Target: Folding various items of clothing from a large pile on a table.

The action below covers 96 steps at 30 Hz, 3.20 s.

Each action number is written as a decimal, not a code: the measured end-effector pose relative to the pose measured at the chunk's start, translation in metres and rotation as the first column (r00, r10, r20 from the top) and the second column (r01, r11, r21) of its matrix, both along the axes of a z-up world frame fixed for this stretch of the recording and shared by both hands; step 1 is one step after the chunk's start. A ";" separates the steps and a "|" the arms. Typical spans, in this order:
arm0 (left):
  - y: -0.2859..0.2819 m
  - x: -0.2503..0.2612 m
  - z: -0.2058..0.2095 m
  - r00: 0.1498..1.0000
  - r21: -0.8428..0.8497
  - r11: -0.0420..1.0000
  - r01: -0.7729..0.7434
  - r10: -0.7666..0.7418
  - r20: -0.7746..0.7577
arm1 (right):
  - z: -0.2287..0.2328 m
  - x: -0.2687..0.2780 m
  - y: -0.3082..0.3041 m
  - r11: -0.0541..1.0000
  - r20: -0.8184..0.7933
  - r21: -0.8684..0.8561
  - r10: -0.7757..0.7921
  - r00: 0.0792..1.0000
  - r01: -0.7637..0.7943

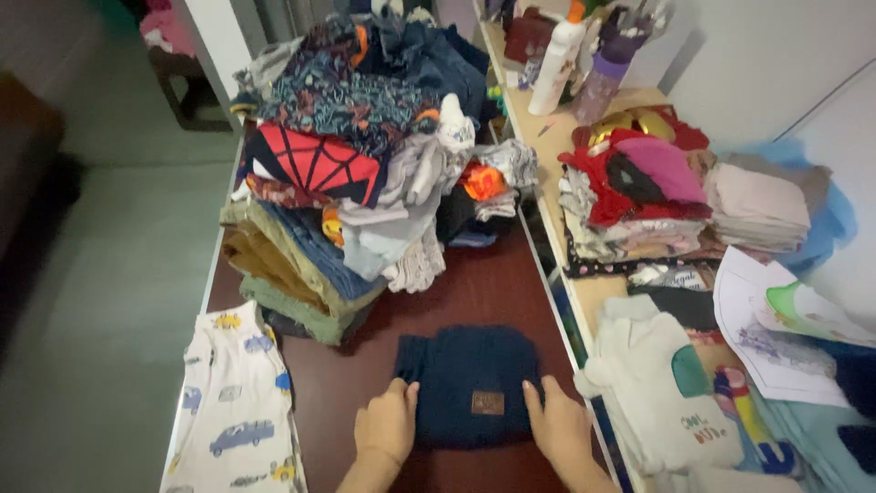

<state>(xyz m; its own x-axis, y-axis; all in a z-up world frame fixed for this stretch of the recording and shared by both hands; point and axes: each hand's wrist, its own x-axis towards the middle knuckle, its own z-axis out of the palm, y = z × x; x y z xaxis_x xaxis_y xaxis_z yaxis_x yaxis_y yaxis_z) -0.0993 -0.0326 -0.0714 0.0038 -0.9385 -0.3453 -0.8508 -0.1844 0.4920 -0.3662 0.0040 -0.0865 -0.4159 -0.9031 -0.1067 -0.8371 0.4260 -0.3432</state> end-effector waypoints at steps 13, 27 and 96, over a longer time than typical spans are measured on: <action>-0.008 -0.043 -0.006 0.974 -0.081 0.979 -0.186 0.195 0.112 | 0.014 0.037 -0.037 0.968 0.017 -0.241 -0.074 0.997 0.076; -0.110 -0.102 -0.014 0.906 -0.457 0.844 -0.281 0.076 -0.416 | 0.015 -0.044 -0.123 0.922 0.011 -0.388 0.007 1.000 -0.002; 0.000 0.107 -0.029 0.659 -0.029 0.895 -0.445 0.306 -0.687 | -0.021 -0.019 -0.031 0.826 0.763 0.549 -0.558 0.327 0.131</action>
